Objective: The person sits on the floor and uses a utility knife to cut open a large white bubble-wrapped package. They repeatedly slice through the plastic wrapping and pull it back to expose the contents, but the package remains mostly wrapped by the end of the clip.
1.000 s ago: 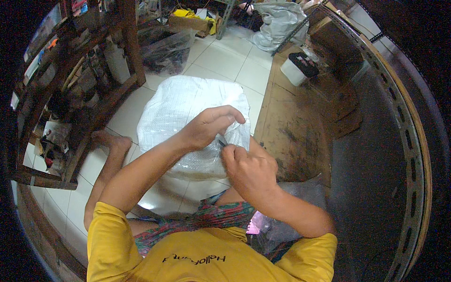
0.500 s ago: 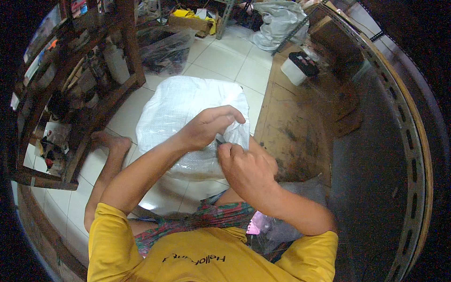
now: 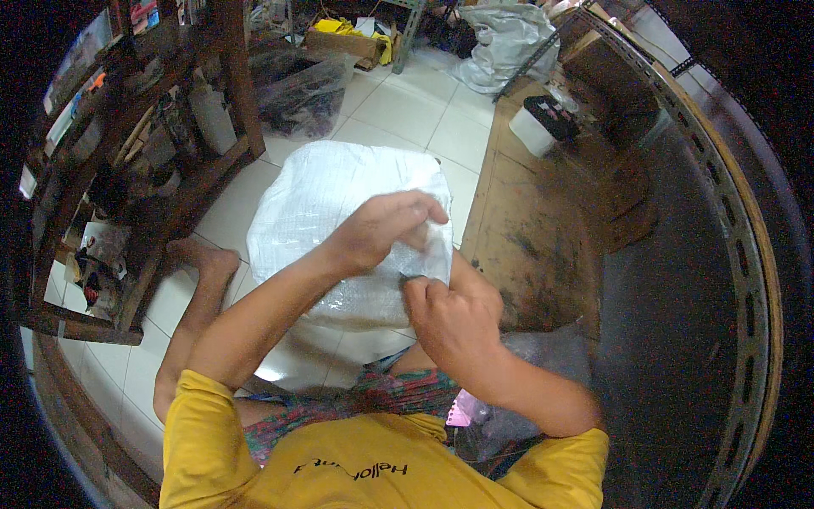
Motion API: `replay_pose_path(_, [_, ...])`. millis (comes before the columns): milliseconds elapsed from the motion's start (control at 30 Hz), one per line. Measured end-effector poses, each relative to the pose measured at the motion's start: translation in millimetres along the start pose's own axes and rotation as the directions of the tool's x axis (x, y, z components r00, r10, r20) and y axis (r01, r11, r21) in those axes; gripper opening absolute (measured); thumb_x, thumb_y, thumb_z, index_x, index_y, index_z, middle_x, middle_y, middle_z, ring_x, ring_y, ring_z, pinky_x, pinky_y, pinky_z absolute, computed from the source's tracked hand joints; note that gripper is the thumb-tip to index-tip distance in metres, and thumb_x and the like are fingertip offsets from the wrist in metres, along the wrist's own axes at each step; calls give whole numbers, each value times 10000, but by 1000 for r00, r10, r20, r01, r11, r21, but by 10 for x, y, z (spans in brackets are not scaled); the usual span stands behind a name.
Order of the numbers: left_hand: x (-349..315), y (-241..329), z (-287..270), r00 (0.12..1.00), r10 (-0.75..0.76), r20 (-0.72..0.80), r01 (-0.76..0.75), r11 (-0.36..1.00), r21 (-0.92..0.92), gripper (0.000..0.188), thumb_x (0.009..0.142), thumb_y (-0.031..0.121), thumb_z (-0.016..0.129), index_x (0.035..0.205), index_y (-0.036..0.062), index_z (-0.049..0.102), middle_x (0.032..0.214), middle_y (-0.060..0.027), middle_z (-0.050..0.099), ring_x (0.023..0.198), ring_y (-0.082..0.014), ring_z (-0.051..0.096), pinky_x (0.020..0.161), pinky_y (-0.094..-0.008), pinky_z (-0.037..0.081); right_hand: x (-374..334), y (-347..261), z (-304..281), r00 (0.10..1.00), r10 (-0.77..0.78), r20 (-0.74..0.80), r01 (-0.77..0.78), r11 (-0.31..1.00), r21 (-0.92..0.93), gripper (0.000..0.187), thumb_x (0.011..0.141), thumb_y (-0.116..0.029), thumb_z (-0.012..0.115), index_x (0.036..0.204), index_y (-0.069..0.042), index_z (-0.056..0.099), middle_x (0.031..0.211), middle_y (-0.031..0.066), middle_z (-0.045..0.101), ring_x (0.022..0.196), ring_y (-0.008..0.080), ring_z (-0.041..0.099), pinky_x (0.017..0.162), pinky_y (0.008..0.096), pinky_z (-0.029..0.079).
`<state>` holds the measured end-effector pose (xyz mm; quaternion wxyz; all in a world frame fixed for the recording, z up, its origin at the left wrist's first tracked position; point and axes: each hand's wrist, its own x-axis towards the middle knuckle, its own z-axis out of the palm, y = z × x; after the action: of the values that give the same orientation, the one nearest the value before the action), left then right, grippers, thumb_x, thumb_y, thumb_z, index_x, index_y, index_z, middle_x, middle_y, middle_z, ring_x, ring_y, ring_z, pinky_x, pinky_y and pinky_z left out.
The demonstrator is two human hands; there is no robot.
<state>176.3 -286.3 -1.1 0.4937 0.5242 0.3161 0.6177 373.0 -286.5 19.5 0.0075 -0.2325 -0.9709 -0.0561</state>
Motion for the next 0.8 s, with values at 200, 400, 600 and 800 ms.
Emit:
replay_pose_path(200, [512,390,288,961,254,111,-255,967,-8,244,996,130,477,1027,-42,647,1040,-150,702,969,-214,705,905,-333,528,-238,299,-59,984,-46,-171,73,986,152,219,872,-39,648,1076,-23,573,828,181,616,743,381,673,602,455,544])
replay_pose_path(400, [43,592,-120,916,116,383,-386,511,768,446,836,123,716,1265,56,612,1253,-136,635,1237,-305,580,1077,-416,446,-649,482,22,922,265,-282,-79,843,532,272,878,-68,711,1103,8,579,879,194,654,751,324,678,669,397,524])
replay_pose_path(600, [141,76,-105,826,-1,564,-563,-52,825,535,698,127,786,1217,113,657,1394,-95,562,1375,-308,451,1159,-514,353,-165,300,401,833,416,-364,-47,709,704,448,802,-212,841,1089,8,576,809,81,630,677,170,602,637,332,504])
replay_pose_path(800, [642,271,-31,827,-303,474,-487,36,873,297,769,228,783,1016,78,718,1243,-103,636,1241,-306,559,1013,-439,490,83,132,500,746,662,-81,-243,383,891,596,786,-162,840,1293,20,585,937,55,600,801,125,567,705,294,503])
